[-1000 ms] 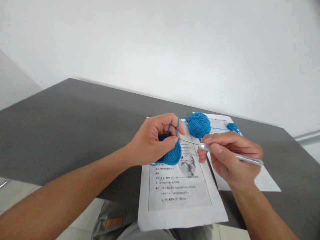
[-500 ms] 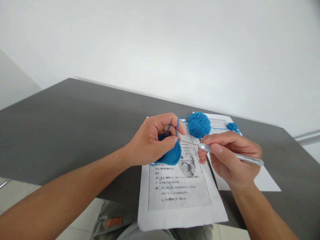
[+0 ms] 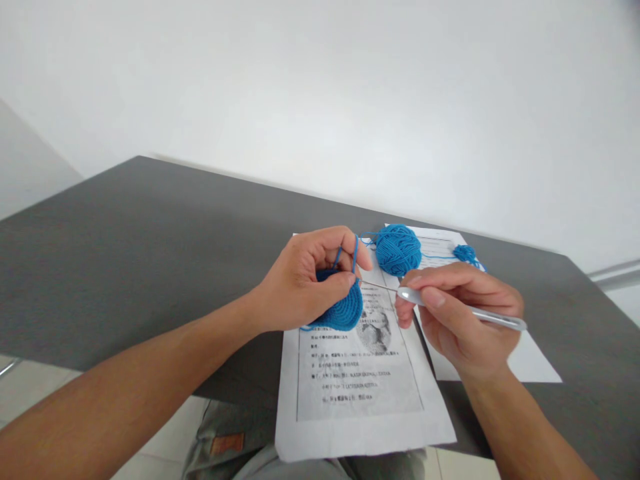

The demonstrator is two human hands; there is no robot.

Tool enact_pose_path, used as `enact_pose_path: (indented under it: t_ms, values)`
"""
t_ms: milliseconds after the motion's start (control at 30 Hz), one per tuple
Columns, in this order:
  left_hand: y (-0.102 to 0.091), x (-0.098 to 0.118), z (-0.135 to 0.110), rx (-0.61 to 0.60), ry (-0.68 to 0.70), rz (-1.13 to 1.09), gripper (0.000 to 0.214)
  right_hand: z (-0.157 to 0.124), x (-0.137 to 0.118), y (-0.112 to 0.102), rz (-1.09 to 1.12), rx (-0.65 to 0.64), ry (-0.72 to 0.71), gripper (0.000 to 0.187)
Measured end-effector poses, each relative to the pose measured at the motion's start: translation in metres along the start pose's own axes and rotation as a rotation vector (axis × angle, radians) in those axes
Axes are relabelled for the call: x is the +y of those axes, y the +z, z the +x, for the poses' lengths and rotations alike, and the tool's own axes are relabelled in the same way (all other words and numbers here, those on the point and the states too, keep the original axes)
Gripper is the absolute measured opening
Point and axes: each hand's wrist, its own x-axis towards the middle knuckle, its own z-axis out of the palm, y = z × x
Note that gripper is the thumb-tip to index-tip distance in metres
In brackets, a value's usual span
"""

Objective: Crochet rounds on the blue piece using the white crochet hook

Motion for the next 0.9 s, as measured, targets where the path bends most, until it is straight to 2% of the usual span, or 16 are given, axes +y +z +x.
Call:
enact_pose_path:
  t_ms: [900]
  values:
    - [-0.0003, 0.0001, 0.0015, -0.001, 0.009, -0.038, 0.013, 0.0008, 0.001, 0.0019, 0.053, -0.018, 0.014, 0.006]
